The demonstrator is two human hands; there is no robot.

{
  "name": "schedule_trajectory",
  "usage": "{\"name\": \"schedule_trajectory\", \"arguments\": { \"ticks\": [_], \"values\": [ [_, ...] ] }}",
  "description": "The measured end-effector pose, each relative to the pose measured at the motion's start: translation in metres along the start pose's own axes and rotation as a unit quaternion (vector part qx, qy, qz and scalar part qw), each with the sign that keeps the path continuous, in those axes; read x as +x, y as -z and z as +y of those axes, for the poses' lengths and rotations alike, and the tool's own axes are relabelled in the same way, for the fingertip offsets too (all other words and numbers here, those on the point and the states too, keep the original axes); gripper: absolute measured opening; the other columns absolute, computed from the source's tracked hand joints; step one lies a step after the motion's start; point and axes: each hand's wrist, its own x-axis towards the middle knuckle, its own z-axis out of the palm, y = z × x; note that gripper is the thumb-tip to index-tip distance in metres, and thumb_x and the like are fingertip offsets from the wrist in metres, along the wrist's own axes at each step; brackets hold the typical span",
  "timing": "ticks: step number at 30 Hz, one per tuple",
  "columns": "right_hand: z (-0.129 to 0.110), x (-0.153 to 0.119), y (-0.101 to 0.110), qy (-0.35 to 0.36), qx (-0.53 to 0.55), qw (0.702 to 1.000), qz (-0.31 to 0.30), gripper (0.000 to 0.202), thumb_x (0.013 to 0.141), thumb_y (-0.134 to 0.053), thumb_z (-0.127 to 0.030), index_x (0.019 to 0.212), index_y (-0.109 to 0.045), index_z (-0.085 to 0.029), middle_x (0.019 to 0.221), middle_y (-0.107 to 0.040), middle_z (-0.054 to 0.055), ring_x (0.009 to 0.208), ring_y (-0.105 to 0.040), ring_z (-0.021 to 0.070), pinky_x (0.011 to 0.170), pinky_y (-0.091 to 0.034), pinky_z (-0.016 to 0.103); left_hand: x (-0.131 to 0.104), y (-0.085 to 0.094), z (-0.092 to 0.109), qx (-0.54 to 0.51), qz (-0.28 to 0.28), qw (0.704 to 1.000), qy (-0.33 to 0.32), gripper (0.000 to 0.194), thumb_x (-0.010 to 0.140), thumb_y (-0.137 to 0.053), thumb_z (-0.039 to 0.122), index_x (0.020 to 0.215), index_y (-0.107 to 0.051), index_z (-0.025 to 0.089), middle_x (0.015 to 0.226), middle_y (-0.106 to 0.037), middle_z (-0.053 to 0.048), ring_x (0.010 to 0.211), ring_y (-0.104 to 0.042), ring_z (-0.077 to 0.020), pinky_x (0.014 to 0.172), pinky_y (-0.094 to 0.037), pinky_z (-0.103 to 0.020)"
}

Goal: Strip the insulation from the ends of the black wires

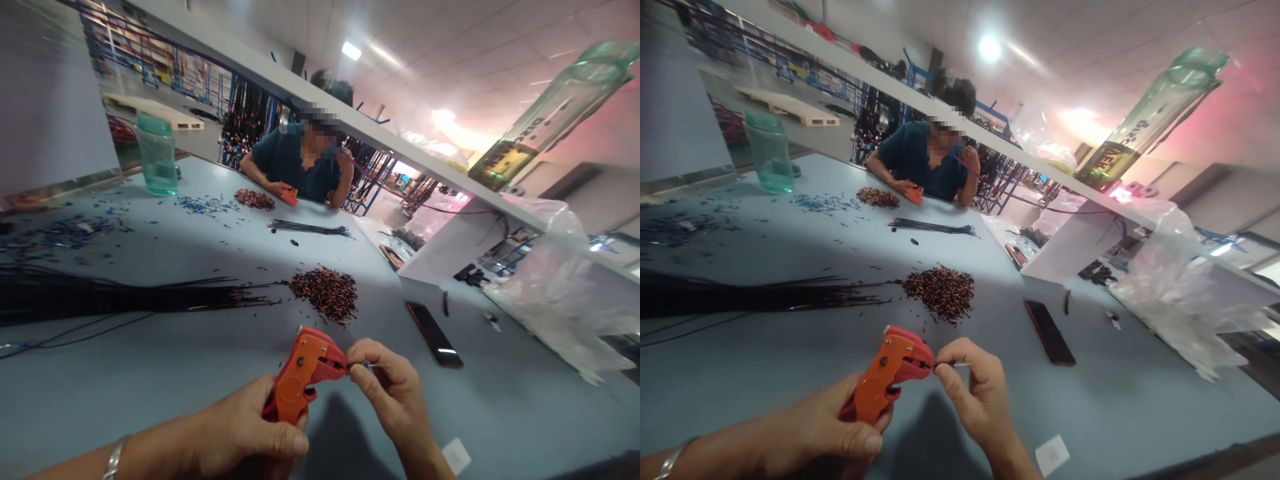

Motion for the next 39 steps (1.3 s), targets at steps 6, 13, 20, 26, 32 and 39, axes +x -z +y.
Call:
{"name": "schedule_trajectory", "arguments": {
  "ticks": [6,13,20,26,32,39],
  "values": [
    [0.004,-0.003,-0.001,-0.029,-0.005,1.000,-0.006,0.012,0.090,-0.062,-0.027,0.082,-0.069,-0.022,0.070,-0.068,0.001,0.064,-0.062,0.0158,0.060,-0.047,0.026,0.000,0.000,0.000,0.002,0.000,1.000,-0.006,0.036,0.069,-0.071,0.045,0.060,-0.047,0.020,0.040,-0.049,0.005,0.031,-0.044,-0.0097,0.038,-0.032,-0.021],
    [0.001,-0.004,-0.004,-0.038,-0.013,0.999,0.007,0.014,0.090,-0.063,-0.028,0.080,-0.069,-0.021,0.068,-0.071,0.001,0.061,-0.064,0.0155,0.058,-0.048,0.024,0.001,0.001,-0.001,-0.014,0.007,1.000,0.006,0.036,0.068,-0.073,0.045,0.062,-0.047,0.020,0.041,-0.050,0.005,0.031,-0.044,-0.0105,0.035,-0.035,-0.022],
    [0.000,-0.003,-0.005,-0.025,-0.021,0.999,0.011,0.013,0.089,-0.063,-0.027,0.080,-0.070,-0.022,0.068,-0.070,0.000,0.060,-0.063,0.0145,0.056,-0.047,0.023,0.000,0.000,0.003,0.004,0.011,1.000,0.012,0.038,0.066,-0.074,0.046,0.061,-0.047,0.020,0.042,-0.046,0.006,0.034,-0.041,-0.0082,0.040,-0.034,-0.020],
    [0.001,-0.004,-0.004,-0.019,-0.019,1.000,0.009,0.012,0.090,-0.061,-0.024,0.081,-0.069,-0.022,0.070,-0.069,-0.001,0.063,-0.063,0.0144,0.059,-0.047,0.023,-0.001,-0.002,0.006,0.044,0.034,0.998,-0.004,0.041,0.067,-0.073,0.049,0.062,-0.047,0.019,0.043,-0.044,0.006,0.036,-0.037,-0.0072,0.041,-0.030,-0.020],
    [0.000,-0.003,-0.005,-0.007,-0.009,1.000,0.013,0.011,0.089,-0.062,-0.022,0.081,-0.069,-0.023,0.069,-0.069,-0.002,0.061,-0.062,0.0131,0.058,-0.046,0.021,0.000,-0.001,-0.004,0.020,0.024,0.999,0.016,0.044,0.068,-0.072,0.056,0.061,-0.046,0.020,0.038,-0.048,0.005,0.028,-0.037,-0.0078,0.033,-0.031,-0.020],
    [0.002,-0.007,-0.012,0.006,0.021,0.999,0.046,0.009,0.089,-0.063,-0.019,0.082,-0.068,-0.023,0.071,-0.068,-0.003,0.064,-0.061,0.0122,0.060,-0.047,0.019,0.004,-0.003,-0.008,0.030,0.057,0.998,0.009,0.049,0.064,-0.073,0.060,0.054,-0.046,0.020,0.034,-0.043,0.006,0.026,-0.035,-0.0068,0.031,-0.028,-0.019]
  ]
}}
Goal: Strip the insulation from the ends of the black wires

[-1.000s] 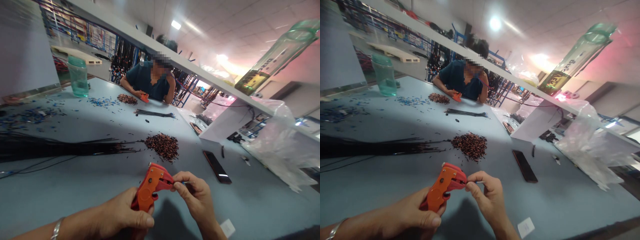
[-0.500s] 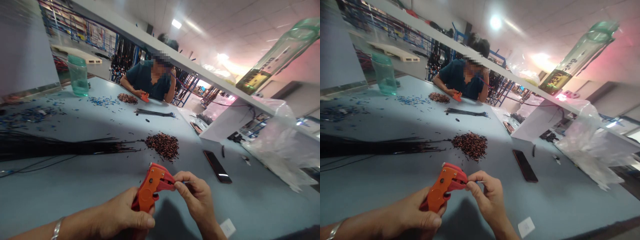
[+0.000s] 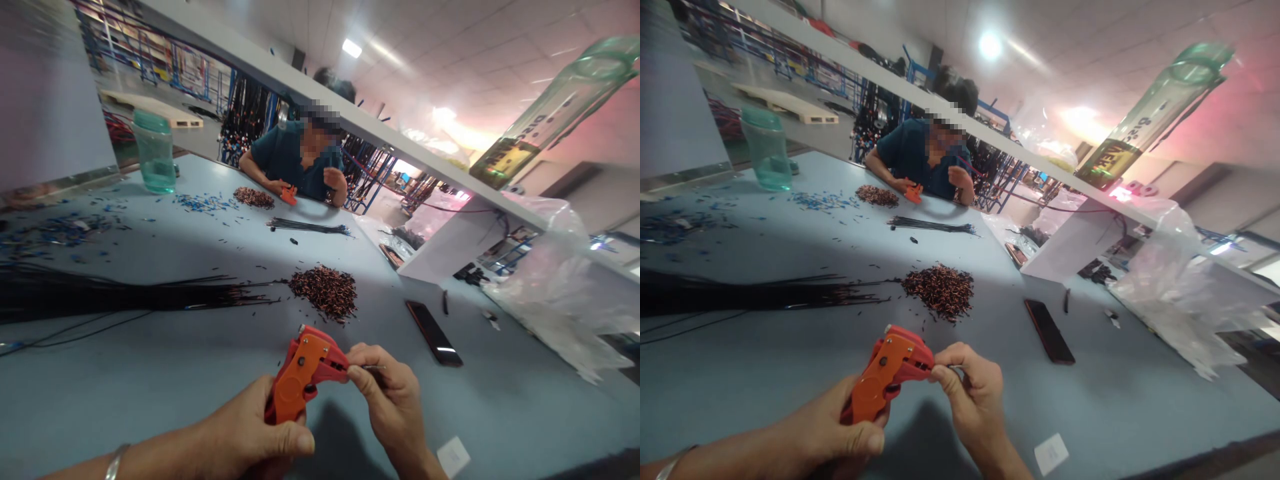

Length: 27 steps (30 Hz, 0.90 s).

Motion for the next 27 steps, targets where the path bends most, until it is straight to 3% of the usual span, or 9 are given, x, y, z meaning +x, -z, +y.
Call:
{"name": "schedule_trajectory", "arguments": {
  "ticks": [4,9,13,21,25,27],
  "values": [
    [0.003,-0.002,-0.003,-0.014,-0.008,1.000,0.013,0.011,0.089,-0.063,-0.022,0.080,-0.068,-0.023,0.070,-0.068,-0.002,0.062,-0.061,0.0123,0.059,-0.046,0.020,0.003,-0.005,-0.003,-0.015,0.028,0.999,-0.009,0.052,0.062,-0.076,0.061,0.053,-0.043,0.021,0.032,-0.039,0.007,0.025,-0.033,-0.0063,0.029,-0.028,-0.019],
    [0.006,0.000,-0.004,-0.049,-0.042,0.998,0.025,0.014,0.088,-0.065,-0.026,0.075,-0.069,-0.021,0.064,-0.068,-0.003,0.057,-0.061,0.0121,0.056,-0.046,0.019,0.003,-0.011,-0.002,-0.061,0.059,0.996,0.004,0.054,0.057,-0.079,0.063,0.065,-0.044,0.022,0.029,-0.035,0.011,0.024,-0.031,-0.0061,0.027,-0.026,-0.016],
    [0.006,0.001,-0.003,-0.068,-0.052,0.996,0.024,0.016,0.087,-0.065,-0.029,0.074,-0.069,-0.021,0.062,-0.068,-0.002,0.056,-0.062,0.0129,0.055,-0.046,0.020,0.003,-0.010,0.000,-0.071,0.065,0.995,0.005,0.058,0.056,-0.080,0.065,0.075,-0.046,0.022,0.031,-0.037,0.012,0.024,-0.031,-0.0064,0.027,-0.029,-0.016],
    [0.009,0.000,0.002,-0.074,-0.043,0.996,0.015,0.015,0.086,-0.066,-0.029,0.074,-0.069,-0.021,0.061,-0.068,-0.003,0.056,-0.062,0.0127,0.055,-0.045,0.021,0.003,-0.009,-0.008,-0.054,0.057,0.997,-0.003,0.057,0.059,-0.077,0.068,0.069,-0.043,0.022,0.032,-0.038,0.010,0.026,-0.034,-0.0065,0.029,-0.031,-0.017],
    [0.019,0.003,0.012,-0.105,0.008,0.991,0.082,0.011,0.086,-0.067,-0.028,0.078,-0.070,-0.022,0.066,-0.071,-0.001,0.063,-0.066,0.0147,0.062,-0.050,0.023,0.003,-0.004,-0.002,-0.131,0.126,0.983,-0.008,0.058,0.061,-0.078,0.063,0.076,-0.036,0.025,0.037,-0.037,0.014,0.027,-0.031,-0.0063,0.032,-0.032,-0.019],
    [0.024,0.005,0.016,-0.116,0.029,0.986,0.118,0.012,0.085,-0.068,-0.030,0.078,-0.070,-0.021,0.068,-0.072,0.000,0.065,-0.066,0.0155,0.064,-0.051,0.024,0.003,0.001,0.004,-0.152,0.148,0.977,-0.029,0.055,0.066,-0.077,0.059,0.077,-0.036,0.024,0.043,-0.042,0.012,0.031,-0.036,-0.0067,0.038,-0.038,-0.021]
  ]
}}
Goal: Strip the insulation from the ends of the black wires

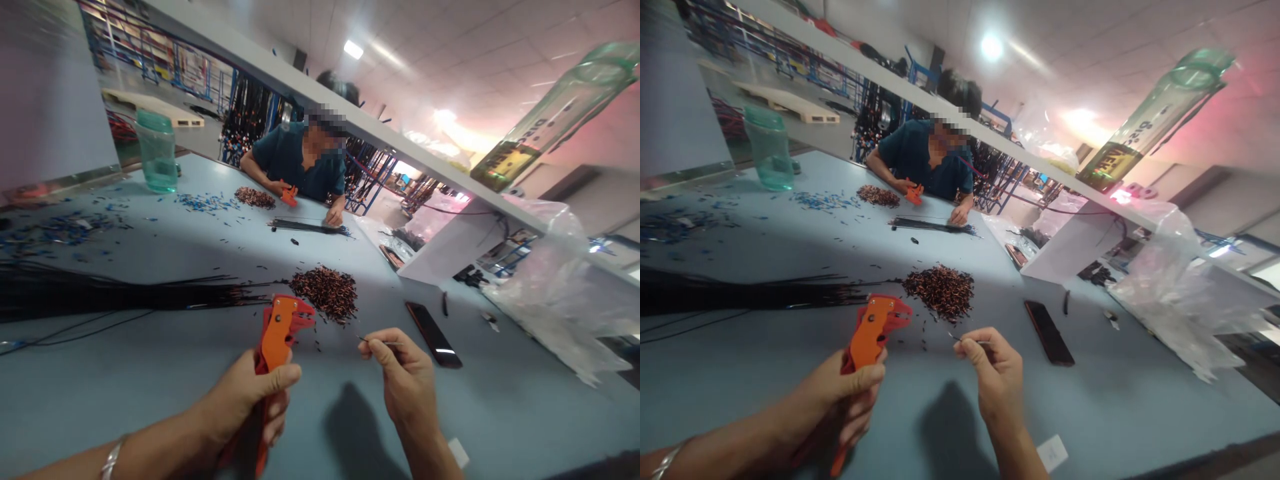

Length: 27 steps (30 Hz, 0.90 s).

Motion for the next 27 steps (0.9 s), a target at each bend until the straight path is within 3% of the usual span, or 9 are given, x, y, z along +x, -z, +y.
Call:
{"name": "schedule_trajectory", "arguments": {
  "ticks": [4,8,17,23,27],
  "values": [
    [0.002,0.002,-0.001,-0.017,0.017,1.000,-0.009,0.013,0.085,-0.069,-0.031,0.079,-0.070,-0.019,0.068,-0.072,0.002,0.065,-0.066,0.0165,0.065,-0.052,0.026,0.003,0.006,0.005,0.023,-0.044,0.998,-0.033,0.047,0.073,-0.074,0.054,0.080,-0.042,0.021,0.057,-0.056,0.004,0.049,-0.055,-0.0128,0.056,-0.047,-0.028],
    [-0.001,0.000,-0.005,-0.033,0.010,0.999,-0.014,0.014,0.084,-0.070,-0.033,0.081,-0.070,-0.020,0.069,-0.073,0.002,0.065,-0.068,0.0172,0.065,-0.054,0.027,0.004,0.011,0.001,0.040,-0.066,0.996,-0.034,0.042,0.076,-0.073,0.049,0.087,-0.046,0.019,0.065,-0.061,0.001,0.061,-0.060,-0.0162,0.067,-0.047,-0.033],
    [-0.012,-0.008,-0.011,-0.006,-0.044,0.996,-0.080,0.011,0.085,-0.070,-0.031,0.080,-0.072,-0.021,0.067,-0.072,0.000,0.064,-0.068,0.0158,0.061,-0.052,0.023,0.002,0.006,0.004,0.058,-0.076,0.995,-0.038,0.046,0.069,-0.078,0.051,0.082,-0.049,0.017,0.064,-0.063,0.000,0.060,-0.061,-0.0159,0.063,-0.046,-0.030],
    [-0.013,-0.011,-0.020,0.008,0.022,0.981,-0.194,0.021,0.085,-0.070,-0.039,0.075,-0.073,-0.020,0.069,-0.071,0.003,0.064,-0.066,0.0173,0.061,-0.052,0.026,0.001,0.006,0.007,0.080,-0.098,0.991,-0.037,0.042,0.066,-0.078,0.050,0.073,-0.056,0.015,0.063,-0.060,-0.002,0.060,-0.062,-0.0176,0.061,-0.049,-0.031],
    [-0.014,-0.010,-0.027,0.052,0.017,0.973,-0.225,0.022,0.086,-0.069,-0.040,0.077,-0.074,-0.021,0.072,-0.071,0.004,0.068,-0.065,0.0179,0.063,-0.051,0.027,0.000,0.009,0.004,0.094,-0.125,0.987,-0.026,0.038,0.069,-0.077,0.047,0.075,-0.059,0.014,0.063,-0.062,-0.002,0.060,-0.062,-0.0176,0.061,-0.049,-0.030]
  ]
}}
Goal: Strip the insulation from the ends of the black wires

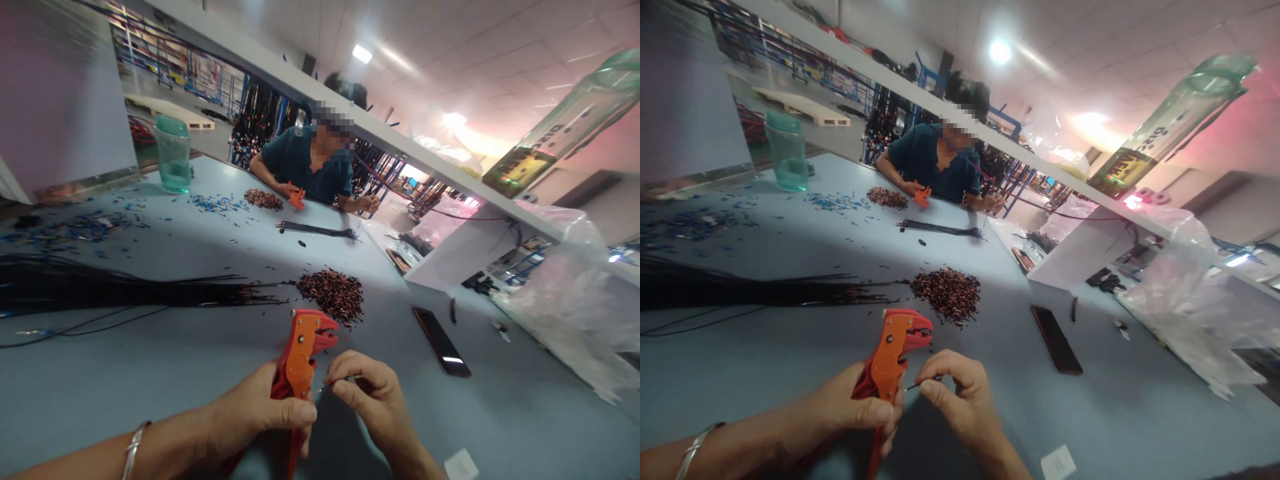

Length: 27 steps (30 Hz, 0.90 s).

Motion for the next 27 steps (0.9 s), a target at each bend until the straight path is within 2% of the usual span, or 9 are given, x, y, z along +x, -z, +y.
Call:
{"name": "schedule_trajectory", "arguments": {
  "ticks": [6,11,13,16,20,27],
  "values": [
    [-0.002,0.001,-0.006,0.053,-0.067,0.996,-0.023,0.020,0.089,-0.065,-0.036,0.080,-0.072,-0.021,0.072,-0.072,0.004,0.066,-0.067,0.0173,0.064,-0.053,0.027,-0.002,-0.002,0.001,0.016,-0.029,0.999,0.008,0.038,0.067,-0.077,0.048,0.076,-0.060,0.014,0.064,-0.063,-0.002,0.060,-0.062,-0.0170,0.062,-0.048,-0.029],
    [-0.003,0.001,-0.007,0.073,-0.118,0.990,-0.028,0.013,0.088,-0.064,-0.027,0.079,-0.071,-0.021,0.071,-0.072,0.003,0.064,-0.067,0.0166,0.062,-0.052,0.025,-0.001,-0.001,0.000,0.004,-0.038,0.999,0.011,0.038,0.066,-0.078,0.045,0.082,-0.061,0.015,0.065,-0.064,-0.001,0.059,-0.062,-0.0163,0.062,-0.049,-0.029],
    [-0.003,0.000,-0.004,0.071,-0.157,0.985,-0.011,0.012,0.087,-0.065,-0.025,0.077,-0.070,-0.021,0.068,-0.071,0.002,0.061,-0.066,0.0157,0.060,-0.051,0.023,-0.001,-0.001,0.000,0.004,-0.039,0.999,0.014,0.037,0.065,-0.078,0.045,0.079,-0.061,0.015,0.065,-0.064,-0.002,0.060,-0.062,-0.0167,0.062,-0.049,-0.029],
    [-0.003,-0.001,0.003,0.038,-0.199,0.978,0.056,0.011,0.085,-0.066,-0.025,0.075,-0.069,-0.021,0.063,-0.069,0.000,0.056,-0.064,0.0149,0.055,-0.049,0.022,-0.002,-0.003,0.003,0.001,-0.029,0.999,0.023,0.036,0.064,-0.078,0.043,0.077,-0.060,0.014,0.063,-0.063,-0.002,0.060,-0.061,-0.0170,0.062,-0.048,-0.029],
    [-0.001,-0.004,0.010,-0.014,-0.190,0.972,0.137,0.014,0.086,-0.064,-0.030,0.077,-0.070,-0.021,0.061,-0.068,-0.001,0.053,-0.062,0.0155,0.049,-0.047,0.022,-0.003,-0.007,0.007,0.002,-0.024,0.999,0.023,0.036,0.063,-0.077,0.044,0.073,-0.059,0.015,0.061,-0.062,-0.002,0.058,-0.060,-0.0164,0.061,-0.047,-0.028],
    [0.002,-0.009,0.009,0.006,-0.146,0.978,0.150,0.011,0.087,-0.065,-0.028,0.079,-0.069,-0.021,0.063,-0.065,-0.001,0.054,-0.061,0.0146,0.050,-0.048,0.023,-0.004,-0.007,0.011,-0.001,-0.041,0.998,0.043,0.030,0.064,-0.075,0.039,0.073,-0.059,0.016,0.061,-0.062,-0.001,0.054,-0.059,-0.0154,0.059,-0.048,-0.028]
  ]
}}
